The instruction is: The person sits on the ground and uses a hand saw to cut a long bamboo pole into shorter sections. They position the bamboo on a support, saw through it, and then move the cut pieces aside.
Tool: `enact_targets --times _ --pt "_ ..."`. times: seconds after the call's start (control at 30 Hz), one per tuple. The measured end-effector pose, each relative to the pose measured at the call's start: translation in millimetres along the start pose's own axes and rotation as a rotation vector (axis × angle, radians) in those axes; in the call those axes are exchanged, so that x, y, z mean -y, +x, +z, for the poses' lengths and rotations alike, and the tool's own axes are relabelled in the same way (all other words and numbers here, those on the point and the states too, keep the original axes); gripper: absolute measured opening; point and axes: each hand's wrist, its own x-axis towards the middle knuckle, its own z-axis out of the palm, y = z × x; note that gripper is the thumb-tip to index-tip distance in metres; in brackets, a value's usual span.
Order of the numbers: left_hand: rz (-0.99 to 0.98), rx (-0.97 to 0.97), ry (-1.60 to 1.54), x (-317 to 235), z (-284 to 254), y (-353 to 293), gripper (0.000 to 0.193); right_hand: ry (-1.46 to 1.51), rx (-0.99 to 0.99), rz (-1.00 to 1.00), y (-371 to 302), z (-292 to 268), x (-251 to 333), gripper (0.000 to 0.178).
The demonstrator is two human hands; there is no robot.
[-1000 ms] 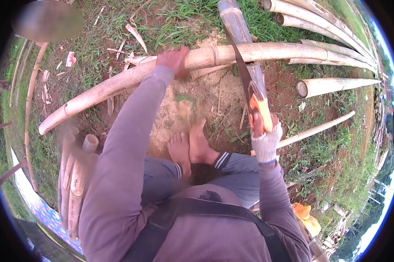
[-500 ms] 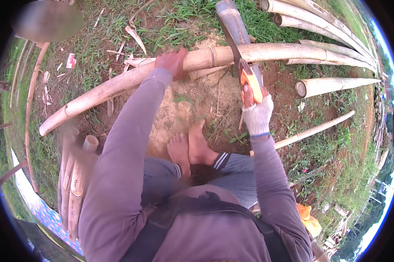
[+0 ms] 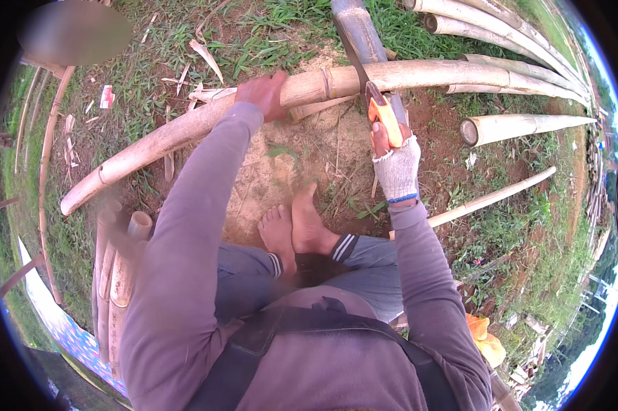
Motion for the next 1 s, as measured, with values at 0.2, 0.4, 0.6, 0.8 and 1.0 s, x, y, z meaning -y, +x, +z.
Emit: enact_targets --times 0.2,0.4,0.6,0.8,1.0 --pt "0.011 0.005 0.004 12 9 7 0.079 -0.12 -0.031 -0.051 -79 -43 16 0.023" --pt "-0.011 0.144 0.041 -3 -6 12 0.101 0.014 0.067 0.076 -90 -59 23 0.047" --pt "0.061 0.018 -0.064 -63 -2 41 0.105 0.015 0.044 -0.011 -78 -57 39 0.058" --pt "0.047 0.034 -0.081 -59 5 45 0.079 -0.009 0.174 0.036 -100 -111 59 0.06" --pt "0.02 0.005 -0.057 -65 6 43 0.075 -0.026 -0.006 -0.075 -1 -26 47 0.05"
